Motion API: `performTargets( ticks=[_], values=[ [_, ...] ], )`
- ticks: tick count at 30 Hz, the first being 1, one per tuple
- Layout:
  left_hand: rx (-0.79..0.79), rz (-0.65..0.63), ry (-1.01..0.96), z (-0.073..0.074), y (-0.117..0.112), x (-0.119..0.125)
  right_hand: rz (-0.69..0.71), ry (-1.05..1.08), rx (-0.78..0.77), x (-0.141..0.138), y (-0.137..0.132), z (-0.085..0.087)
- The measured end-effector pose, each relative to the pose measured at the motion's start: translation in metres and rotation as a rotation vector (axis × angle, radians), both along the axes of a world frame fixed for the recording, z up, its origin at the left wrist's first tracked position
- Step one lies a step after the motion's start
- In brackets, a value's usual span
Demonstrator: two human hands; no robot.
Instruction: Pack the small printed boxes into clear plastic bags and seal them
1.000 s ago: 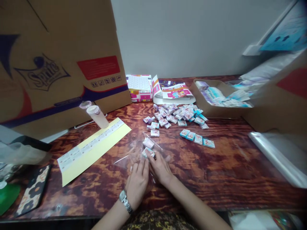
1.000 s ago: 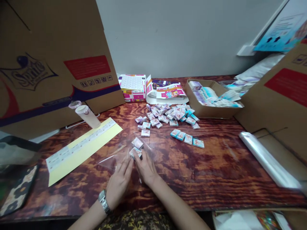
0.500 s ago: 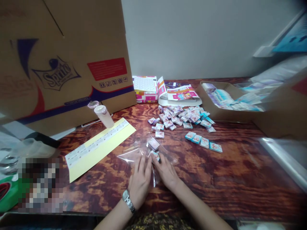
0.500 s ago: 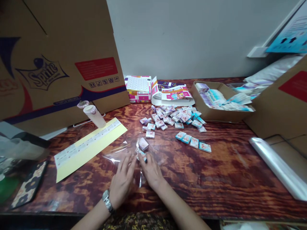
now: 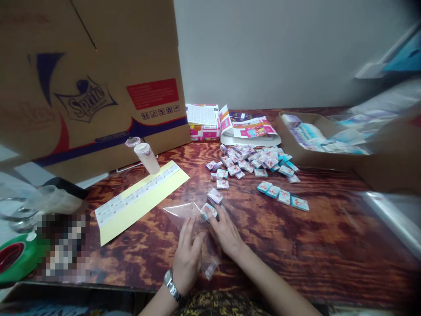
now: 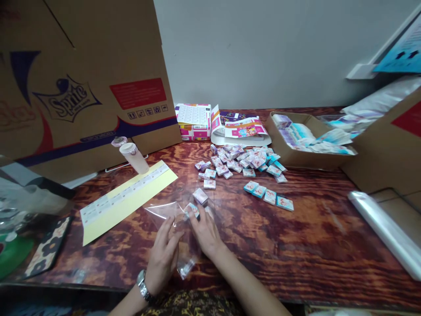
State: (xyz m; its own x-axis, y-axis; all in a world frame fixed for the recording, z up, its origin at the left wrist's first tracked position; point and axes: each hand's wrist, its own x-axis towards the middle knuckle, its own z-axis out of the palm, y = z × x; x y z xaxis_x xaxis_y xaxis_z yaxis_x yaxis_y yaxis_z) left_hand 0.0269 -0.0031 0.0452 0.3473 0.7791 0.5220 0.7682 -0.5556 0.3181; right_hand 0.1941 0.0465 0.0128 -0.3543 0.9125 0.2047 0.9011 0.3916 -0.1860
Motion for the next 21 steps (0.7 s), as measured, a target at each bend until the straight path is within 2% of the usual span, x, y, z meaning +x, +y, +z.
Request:
performTargets(
  ticks=[4,8,11,14,16,21],
  values=[
    [-0.003,-0.054,0.005,0.004,0.001,0.006,-0.030,-0.004,0.069,-0.012,0.013,-0.008],
    [0.006,-0.093,0.017,0.006,-0.002,0.008,-0.075,-0.068,0.021,-0.019,0.023,-0.010],
    [0.002,-0.101,0.019,0.004,-0.002,0.008,-0.156,-0.125,-0.032,-0.019,0.023,-0.006],
    [-0.010,-0.104,0.029,0.004,0.000,0.007,-0.181,-0.121,-0.010,-0.013,0.016,-0.004],
    [-0.013,-0.105,0.045,0.005,0.001,0.007,-0.146,-0.100,0.031,-0.007,0.009,-0.003],
    [-0.012,-0.097,0.065,0.009,0.002,0.010,0.070,-0.110,0.111,0.005,0.005,-0.005]
  ],
)
